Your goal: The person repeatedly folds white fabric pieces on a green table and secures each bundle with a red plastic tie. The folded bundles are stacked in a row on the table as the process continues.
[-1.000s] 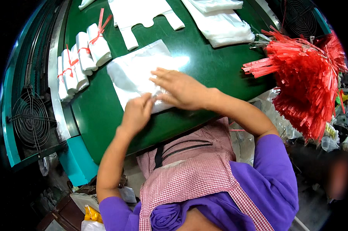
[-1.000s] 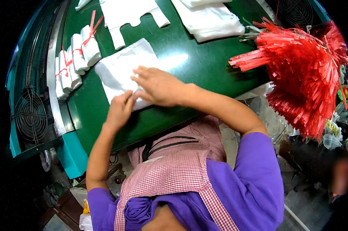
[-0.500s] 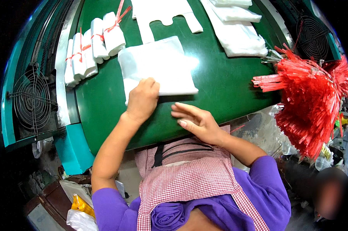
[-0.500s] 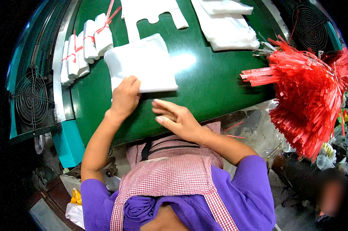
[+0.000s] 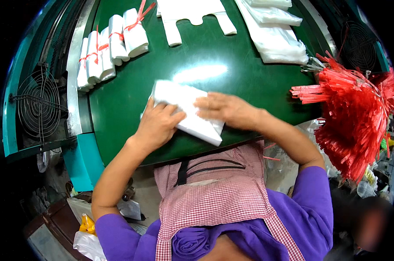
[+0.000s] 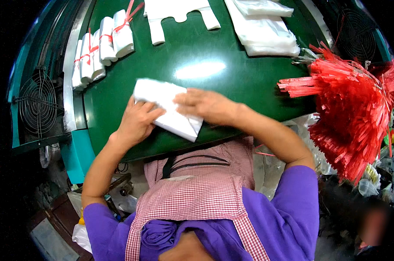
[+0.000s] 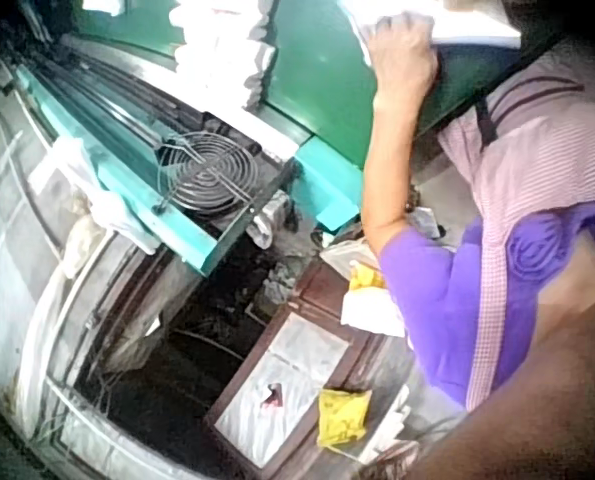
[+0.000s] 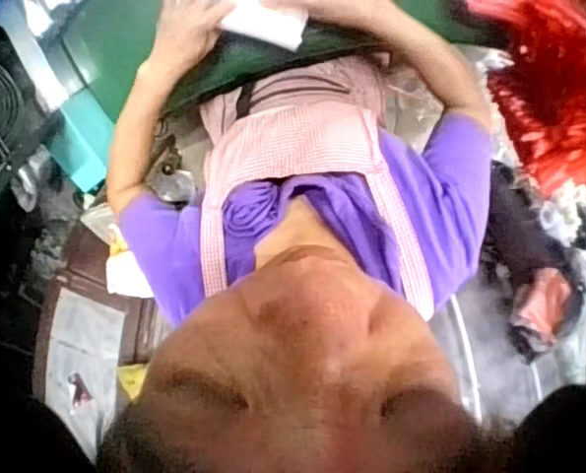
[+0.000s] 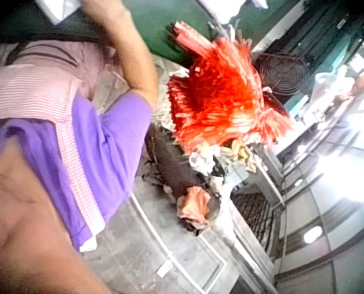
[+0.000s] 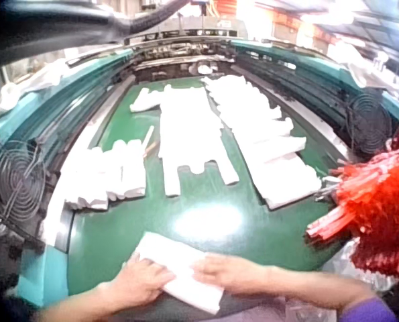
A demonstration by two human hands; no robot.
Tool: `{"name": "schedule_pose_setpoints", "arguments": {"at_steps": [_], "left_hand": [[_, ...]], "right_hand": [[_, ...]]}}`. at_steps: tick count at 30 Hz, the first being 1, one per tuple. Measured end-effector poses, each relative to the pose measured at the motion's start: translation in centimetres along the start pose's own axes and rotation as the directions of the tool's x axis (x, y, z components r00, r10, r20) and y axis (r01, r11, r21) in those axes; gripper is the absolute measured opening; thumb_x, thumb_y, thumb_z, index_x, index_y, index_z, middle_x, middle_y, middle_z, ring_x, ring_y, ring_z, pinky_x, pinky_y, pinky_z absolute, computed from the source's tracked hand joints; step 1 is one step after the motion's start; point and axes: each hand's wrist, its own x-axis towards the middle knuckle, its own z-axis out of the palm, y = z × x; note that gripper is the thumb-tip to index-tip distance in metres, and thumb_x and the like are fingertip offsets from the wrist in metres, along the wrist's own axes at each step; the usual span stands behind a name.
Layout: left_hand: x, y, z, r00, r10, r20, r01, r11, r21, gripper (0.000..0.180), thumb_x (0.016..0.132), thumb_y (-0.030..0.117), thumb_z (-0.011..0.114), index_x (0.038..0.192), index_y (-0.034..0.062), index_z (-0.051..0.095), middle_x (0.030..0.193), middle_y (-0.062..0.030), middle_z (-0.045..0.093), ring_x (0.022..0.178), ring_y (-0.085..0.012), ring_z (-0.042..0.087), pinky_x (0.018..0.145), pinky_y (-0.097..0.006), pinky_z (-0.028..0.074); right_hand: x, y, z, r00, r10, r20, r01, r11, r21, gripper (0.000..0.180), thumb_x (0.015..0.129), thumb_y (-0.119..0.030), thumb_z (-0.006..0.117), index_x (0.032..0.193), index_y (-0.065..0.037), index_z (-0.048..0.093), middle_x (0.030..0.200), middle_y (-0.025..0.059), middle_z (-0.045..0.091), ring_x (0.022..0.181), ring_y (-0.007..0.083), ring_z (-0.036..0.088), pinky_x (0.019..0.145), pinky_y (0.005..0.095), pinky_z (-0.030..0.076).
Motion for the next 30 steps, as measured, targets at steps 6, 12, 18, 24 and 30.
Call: {"name": "schedule_pose_setpoints", "arguments": {"at_steps": [6, 12, 18, 24, 30], "left_hand": [[4.3, -1.2, -2.4, 0.99, 0.124, 0.06, -0.125, 0.992, 0.011, 0.024, 0.066, 0.005, 0.066, 0.09, 0.0109, 0.064, 0.131, -0.011, 0.052, 0.125, -0.0341, 0.045, 0.105, -0.056, 0.029], [0.2, 2.1, 1.0, 0.988, -0.107, 0.113, 0.113, 0.992, -0.052, 0.033, 0.07, 0.008, 0.066, 0.102, 0.0118, 0.064, 0.137, -0.0107, 0.049, 0.126, -0.0383, 0.044, 0.103, -0.064, 0.027], [-3.3, 0.5, -0.3, 0.956, -0.25, 0.152, 0.288, 0.901, -0.326, 0.034, 0.077, 0.01, 0.069, 0.11, 0.0045, 0.062, 0.11, -0.017, 0.064, 0.102, -0.0318, 0.062, 0.087, -0.04, 0.05], [2.2, -1.2, -0.5, 0.943, -0.326, 0.06, 0.33, 0.943, -0.054, 0.026, 0.082, 0.017, 0.066, 0.104, 0.0031, 0.061, 0.104, -0.0126, 0.059, 0.1, -0.0306, 0.055, 0.083, -0.039, 0.046], [3.5, 0.0, 0.8, 0.956, -0.239, 0.169, 0.288, 0.872, -0.397, 0.044, 0.077, 0.025, 0.073, 0.112, 0.0037, 0.057, 0.099, -0.0135, 0.057, 0.098, -0.0316, 0.054, 0.083, -0.04, 0.045]], "right_hand": [[0.7, 1.2, -2.5, 0.981, -0.064, 0.181, 0.077, 0.995, -0.066, 0.042, 0.086, -0.007, 0.046, 0.127, -0.001, 0.052, 0.139, 0.0174, 0.045, 0.13, 0.0317, 0.043, 0.112, 0.0441, 0.03], [-0.3, -5.0, -4.0, 0.92, 0.336, 0.204, -0.361, 0.927, 0.104, 0.065, 0.083, -0.033, 0.064, 0.127, 0.011, 0.046, 0.136, 0.0334, 0.039, 0.129, 0.0414, 0.039, 0.109, 0.0438, 0.03], [-1.2, -5.1, -1.8, 0.929, 0.37, 0.005, -0.368, 0.924, 0.105, 0.047, 0.081, -0.032, 0.068, 0.106, 0.007, 0.059, 0.119, 0.024, 0.054, 0.114, 0.0399, 0.048, 0.098, 0.044, 0.04], [1.7, 0.9, 0.2, 0.709, 0.644, -0.288, -0.511, 0.75, 0.419, 0.03, 0.088, -0.025, 0.064, 0.1, 0.002, 0.062, 0.088, 0.0134, 0.066, 0.07, 0.0258, 0.063, 0.066, 0.0375, 0.05], [-6.6, -2.8, -0.2, -0.001, 0.96, -0.281, 0.002, 0.281, 0.96, 0.022, 0.09, -0.015, 0.063, 0.106, -0.003, 0.056, 0.079, 0.0045, 0.058, 0.062, 0.009, 0.055, 0.051, 0.0187, 0.045]]}}
